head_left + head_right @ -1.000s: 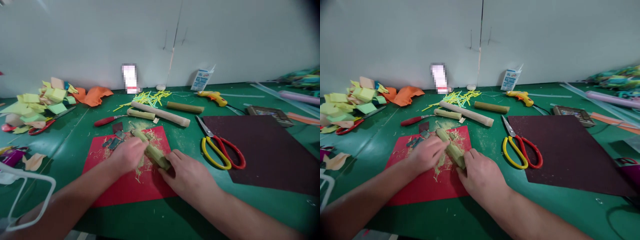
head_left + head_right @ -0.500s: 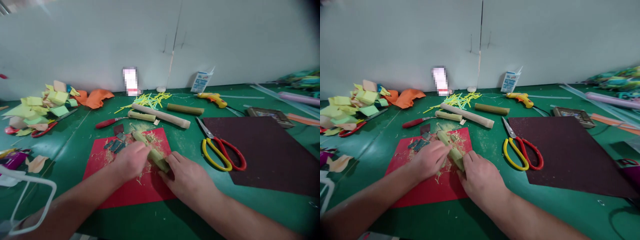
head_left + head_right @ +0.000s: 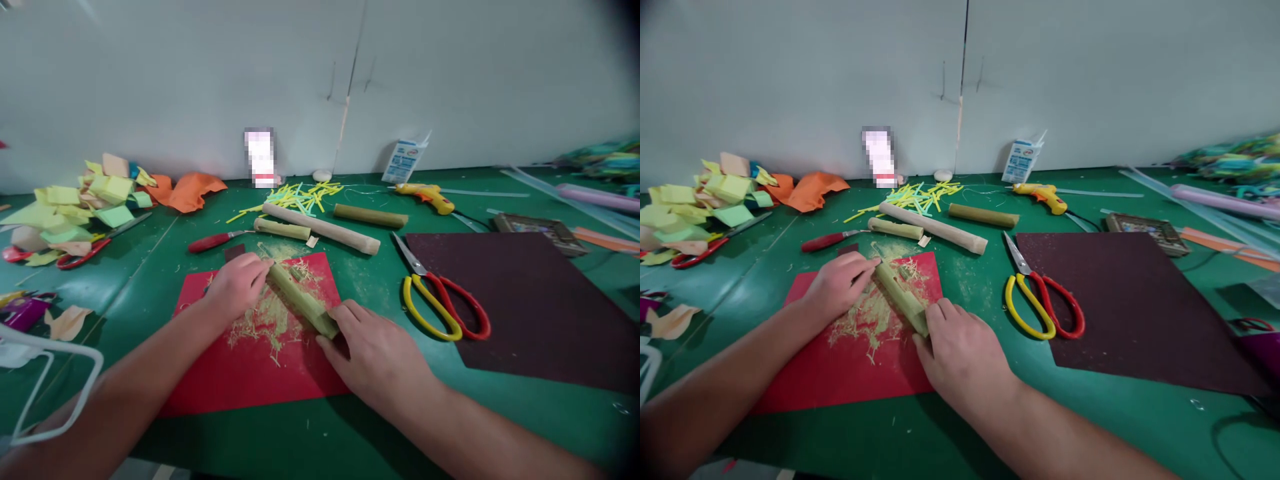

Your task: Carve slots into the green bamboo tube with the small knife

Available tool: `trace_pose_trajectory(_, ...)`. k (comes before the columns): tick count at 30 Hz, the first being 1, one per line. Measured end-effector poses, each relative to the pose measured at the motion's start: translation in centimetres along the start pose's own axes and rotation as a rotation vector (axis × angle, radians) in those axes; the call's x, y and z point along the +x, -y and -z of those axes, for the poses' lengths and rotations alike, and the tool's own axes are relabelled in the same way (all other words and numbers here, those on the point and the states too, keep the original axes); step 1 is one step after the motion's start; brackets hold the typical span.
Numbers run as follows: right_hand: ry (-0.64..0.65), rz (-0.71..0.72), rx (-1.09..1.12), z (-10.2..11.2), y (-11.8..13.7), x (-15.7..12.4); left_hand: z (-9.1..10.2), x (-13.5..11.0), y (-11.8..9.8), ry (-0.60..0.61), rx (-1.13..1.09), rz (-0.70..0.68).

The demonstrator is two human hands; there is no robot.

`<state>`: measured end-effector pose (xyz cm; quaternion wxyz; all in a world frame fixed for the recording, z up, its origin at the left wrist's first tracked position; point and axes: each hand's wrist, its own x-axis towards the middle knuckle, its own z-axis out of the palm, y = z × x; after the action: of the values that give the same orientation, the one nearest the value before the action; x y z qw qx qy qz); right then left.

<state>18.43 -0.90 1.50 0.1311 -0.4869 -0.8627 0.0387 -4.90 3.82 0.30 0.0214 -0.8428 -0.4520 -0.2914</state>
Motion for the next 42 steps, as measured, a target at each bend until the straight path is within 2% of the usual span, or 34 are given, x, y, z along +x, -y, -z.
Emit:
trace_pose_trajectory(2,0.008,-0.003,0.012,-0.1,-0.1,0.0,0.0,0.0,0.1,0.0,-0.025,0.026)
trace_pose_trajectory(5,0.012,0.0,0.026,-0.2,-0.2,0.0,0.0,0.0,-0.2,0.057,-0.099,-0.021)
trace_pose_trajectory(9,-0.005,-0.005,0.02,-0.2,-0.2,0.0,0.0,0.1,-0.3,0.003,-0.011,0.036)
trace_pose_trajectory(13,-0.011,0.002,0.012,-0.1,-0.2,0.1,0.2,0.2,0.0,0.06,-0.037,0.005)
trace_pose_trajectory(17,-0.008,-0.015,0.009,-0.1,-0.3,0.2,0.3,0.1,0.2,-0.019,-0.011,0.044)
trace_pose_trajectory(21,-0.001,-0.004,0.027,-0.3,-0.4,0.2,0.0,0.0,0.1,0.049,-0.043,-0.004)
trace_pose_trajectory(25,-0.014,0.001,0.031,-0.4,-0.4,0.1,-0.1,0.0,0.3,-0.015,-0.036,0.019)
trace_pose_trajectory(28,-0.019,0.008,0.038,-0.4,-0.4,0.0,0.0,0.0,0.1,0.043,-0.06,-0.012)
trace_pose_trajectory(32,-0.017,-0.009,0.032,-0.4,-0.2,0.0,0.0,-0.1,-0.5,0.002,-0.035,0.004)
trace_pose_trajectory(36,-0.018,-0.011,0.014,-0.2,-0.1,0.0,0.1,-0.1,-0.8,0.069,-0.036,-0.022)
trace_pose_trajectory(40,-0.011,-0.019,0.01,-0.1,0.0,0.0,0.1,-0.1,-0.6,0.022,0.018,0.007)
trace_pose_trajectory(42,-0.002,-0.014,0.012,0.0,0.0,0.0,0.1,-0.2,-0.7,0.066,0.003,-0.024)
